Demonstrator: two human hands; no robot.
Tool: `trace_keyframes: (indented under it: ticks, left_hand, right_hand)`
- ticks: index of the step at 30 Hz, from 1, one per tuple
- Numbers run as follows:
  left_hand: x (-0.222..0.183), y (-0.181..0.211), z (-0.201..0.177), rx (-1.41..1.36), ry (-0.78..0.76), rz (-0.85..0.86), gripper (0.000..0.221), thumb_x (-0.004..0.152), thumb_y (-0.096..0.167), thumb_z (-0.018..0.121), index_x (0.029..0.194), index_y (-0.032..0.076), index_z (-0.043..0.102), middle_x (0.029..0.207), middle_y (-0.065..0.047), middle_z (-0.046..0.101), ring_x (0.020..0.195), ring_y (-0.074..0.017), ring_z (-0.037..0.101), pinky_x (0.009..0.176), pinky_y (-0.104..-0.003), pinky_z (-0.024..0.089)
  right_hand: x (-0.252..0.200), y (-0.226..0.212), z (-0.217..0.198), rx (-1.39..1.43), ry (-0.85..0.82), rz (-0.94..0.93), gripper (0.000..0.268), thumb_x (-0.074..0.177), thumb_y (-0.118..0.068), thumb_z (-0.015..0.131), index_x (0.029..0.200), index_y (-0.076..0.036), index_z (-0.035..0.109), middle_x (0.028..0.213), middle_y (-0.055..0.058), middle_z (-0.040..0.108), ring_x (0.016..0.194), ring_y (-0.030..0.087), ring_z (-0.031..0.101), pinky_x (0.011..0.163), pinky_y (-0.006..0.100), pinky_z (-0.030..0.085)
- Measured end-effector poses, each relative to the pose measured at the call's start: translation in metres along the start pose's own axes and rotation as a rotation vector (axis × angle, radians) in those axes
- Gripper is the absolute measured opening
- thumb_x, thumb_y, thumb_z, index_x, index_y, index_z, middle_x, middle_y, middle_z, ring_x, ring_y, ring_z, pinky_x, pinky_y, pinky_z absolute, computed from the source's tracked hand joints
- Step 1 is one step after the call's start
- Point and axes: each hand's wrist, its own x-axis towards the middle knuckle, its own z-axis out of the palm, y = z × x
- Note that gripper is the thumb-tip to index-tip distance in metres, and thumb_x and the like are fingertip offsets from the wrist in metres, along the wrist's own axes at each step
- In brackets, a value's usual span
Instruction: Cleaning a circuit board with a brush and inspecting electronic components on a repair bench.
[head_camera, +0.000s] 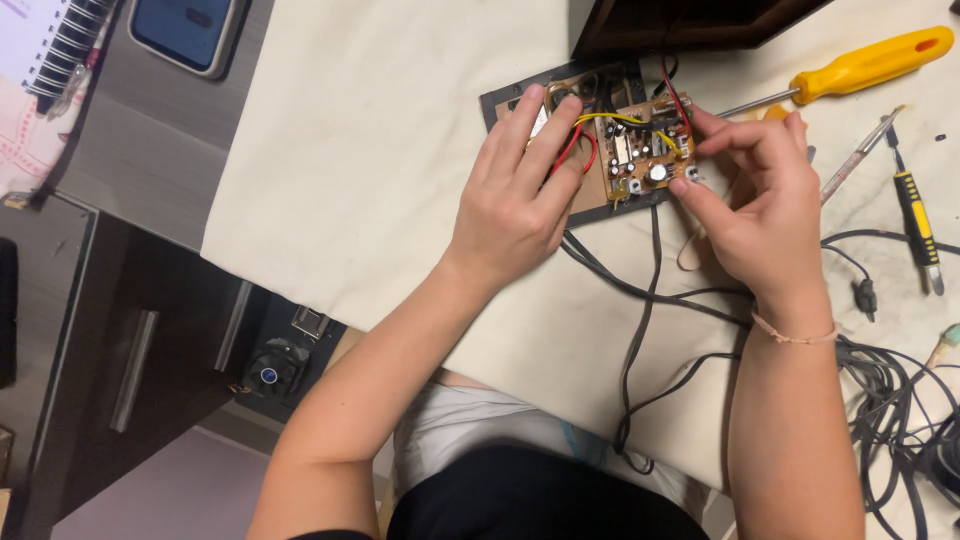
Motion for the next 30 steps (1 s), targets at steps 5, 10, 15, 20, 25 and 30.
trace_keyframes:
  ticks: [5, 10, 15, 20, 25, 30]
  left_hand:
    - [0.001, -0.005, -0.002, -0.196, 0.057, -0.017, 0.019, 0.111, 0.01, 0.057, 0.103, -0.002, 0.07, 0.143, -0.018, 0.053, 0.136, -0.0495, 0.051, 0.111, -0.056, 0.059]
    - [0.004, -0.005, -0.004, -0.219, 0.092, -0.056, 0.013, 0.107, 0.007, 0.062, 0.102, -0.003, 0.069, 0.134, -0.019, 0.061, 0.131, -0.0462, 0.056, 0.107, -0.049, 0.059]
    - [0.005, -0.004, -0.005, -0.265, 0.102, -0.099, 0.01, 0.105, 0.004, 0.063, 0.1, -0.003, 0.068, 0.13, -0.019, 0.065, 0.13, -0.0449, 0.058, 0.108, -0.046, 0.058]
    - [0.008, -0.002, -0.007, -0.302, 0.123, -0.137, 0.011, 0.104, 0.001, 0.061, 0.095, -0.004, 0.066, 0.121, -0.023, 0.07, 0.126, -0.0448, 0.06, 0.107, -0.044, 0.057]
    - [0.009, 0.0, -0.008, -0.294, 0.134, -0.153, 0.009, 0.103, 0.0, 0.06, 0.098, -0.004, 0.066, 0.121, -0.022, 0.07, 0.126, -0.0449, 0.061, 0.107, -0.045, 0.057]
    - [0.009, 0.001, -0.005, -0.29, 0.139, -0.176, 0.01, 0.104, 0.001, 0.059, 0.098, -0.002, 0.067, 0.121, -0.022, 0.071, 0.125, -0.0446, 0.062, 0.107, -0.043, 0.057]
  right_hand:
    - [-0.005, 0.012, -0.001, -0.199, 0.064, 0.047, 0.015, 0.097, -0.012, 0.079, 0.102, -0.01, 0.065, 0.133, 0.022, 0.071, 0.131, 0.025, 0.068, 0.131, 0.064, -0.001]
    - [-0.006, 0.01, 0.006, -0.155, 0.08, 0.038, 0.015, 0.098, -0.01, 0.078, 0.101, -0.009, 0.063, 0.129, 0.021, 0.072, 0.128, 0.027, 0.07, 0.131, 0.068, -0.001]
    - [-0.006, 0.011, 0.009, -0.14, 0.061, 0.062, 0.016, 0.098, -0.009, 0.077, 0.101, -0.009, 0.061, 0.126, 0.019, 0.073, 0.129, 0.027, 0.07, 0.131, 0.068, -0.004]
    - [-0.006, 0.003, 0.011, -0.139, 0.074, 0.057, 0.016, 0.1, -0.007, 0.074, 0.102, -0.007, 0.058, 0.121, 0.018, 0.074, 0.133, 0.03, 0.069, 0.131, 0.067, -0.003]
    - [-0.004, -0.003, 0.014, -0.202, 0.072, -0.018, 0.015, 0.099, -0.007, 0.076, 0.101, -0.006, 0.06, 0.126, 0.021, 0.073, 0.131, 0.031, 0.069, 0.13, 0.068, 0.002]
    - [-0.003, -0.009, 0.02, -0.208, 0.071, -0.019, 0.014, 0.098, -0.005, 0.075, 0.099, -0.004, 0.061, 0.127, 0.023, 0.072, 0.13, 0.03, 0.068, 0.13, 0.067, 0.003]
